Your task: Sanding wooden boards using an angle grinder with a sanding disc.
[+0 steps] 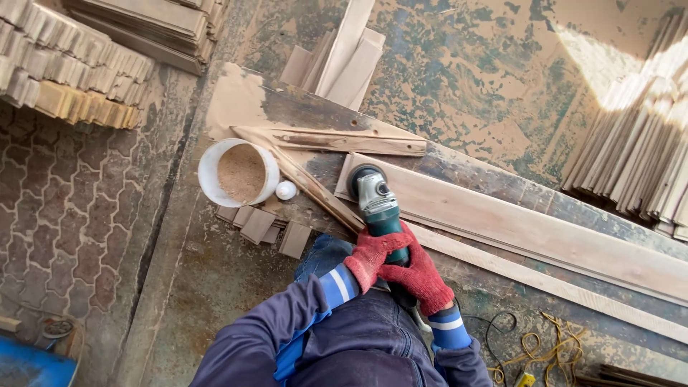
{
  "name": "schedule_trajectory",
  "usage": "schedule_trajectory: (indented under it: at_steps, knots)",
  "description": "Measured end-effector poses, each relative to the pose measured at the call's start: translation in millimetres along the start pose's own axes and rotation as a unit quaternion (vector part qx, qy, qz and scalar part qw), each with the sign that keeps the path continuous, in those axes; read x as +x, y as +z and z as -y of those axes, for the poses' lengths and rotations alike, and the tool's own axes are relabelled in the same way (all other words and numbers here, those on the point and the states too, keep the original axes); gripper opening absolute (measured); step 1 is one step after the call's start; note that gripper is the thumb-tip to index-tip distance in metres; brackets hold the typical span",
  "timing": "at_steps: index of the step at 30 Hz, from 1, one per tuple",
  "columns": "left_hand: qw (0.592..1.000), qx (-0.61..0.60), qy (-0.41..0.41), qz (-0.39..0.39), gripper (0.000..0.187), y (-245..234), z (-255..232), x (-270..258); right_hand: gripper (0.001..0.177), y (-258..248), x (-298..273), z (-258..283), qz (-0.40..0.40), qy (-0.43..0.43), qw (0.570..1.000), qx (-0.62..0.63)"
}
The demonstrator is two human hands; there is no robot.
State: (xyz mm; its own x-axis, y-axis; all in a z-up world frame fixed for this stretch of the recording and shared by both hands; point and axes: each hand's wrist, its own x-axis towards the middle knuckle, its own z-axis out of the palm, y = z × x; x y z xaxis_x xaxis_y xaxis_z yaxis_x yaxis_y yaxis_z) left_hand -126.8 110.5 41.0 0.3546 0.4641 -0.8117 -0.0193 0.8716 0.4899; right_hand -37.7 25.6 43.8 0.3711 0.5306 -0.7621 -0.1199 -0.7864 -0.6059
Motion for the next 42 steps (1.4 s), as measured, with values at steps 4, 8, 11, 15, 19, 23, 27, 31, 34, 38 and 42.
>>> schedule_trajectory:
  at_steps: [4,8,11,15,19,23,27,31,34,38,42]
  knots:
    - [0.999,0.008,-0.039,0.035,0.049,23,105,75,0.117,-34,-7,-33,-0.047,0.026,0.998,0.036]
    - [0.981,0.109,-0.064,0.144,0.043,88,110,53,0.096,-81,-18,-96,-0.133,0.002,0.978,0.162]
    - [0.949,0.204,-0.096,0.220,0.048,137,118,35,0.079,-120,-22,-158,-0.181,-0.009,0.960,0.214]
    - [0.902,0.312,-0.093,0.283,0.065,189,178,45,0.078,-169,-22,-239,-0.223,-0.037,0.927,0.298]
    - [0.878,0.367,-0.086,0.293,0.073,223,187,29,0.072,-200,-35,-252,-0.249,-0.016,0.928,0.276]
    - [0.880,0.363,-0.096,0.291,0.080,224,190,22,0.075,-205,-39,-255,-0.246,-0.007,0.933,0.261]
    - [0.885,0.357,-0.072,0.292,0.073,201,191,28,0.074,-185,-44,-231,-0.234,-0.011,0.942,0.240]
    - [0.909,0.314,-0.064,0.266,0.068,162,168,25,0.076,-155,-33,-214,-0.194,-0.007,0.949,0.249]
    - [0.949,0.237,-0.053,0.201,0.060,125,148,24,0.072,-126,-30,-176,-0.172,-0.011,0.963,0.206]
    - [0.973,0.171,-0.035,0.148,0.051,78,118,26,0.075,-88,-19,-134,-0.105,-0.020,0.984,0.144]
    - [0.998,-0.004,-0.047,0.045,0.039,26,142,85,0.103,-45,-8,-78,-0.077,-0.049,0.992,0.085]
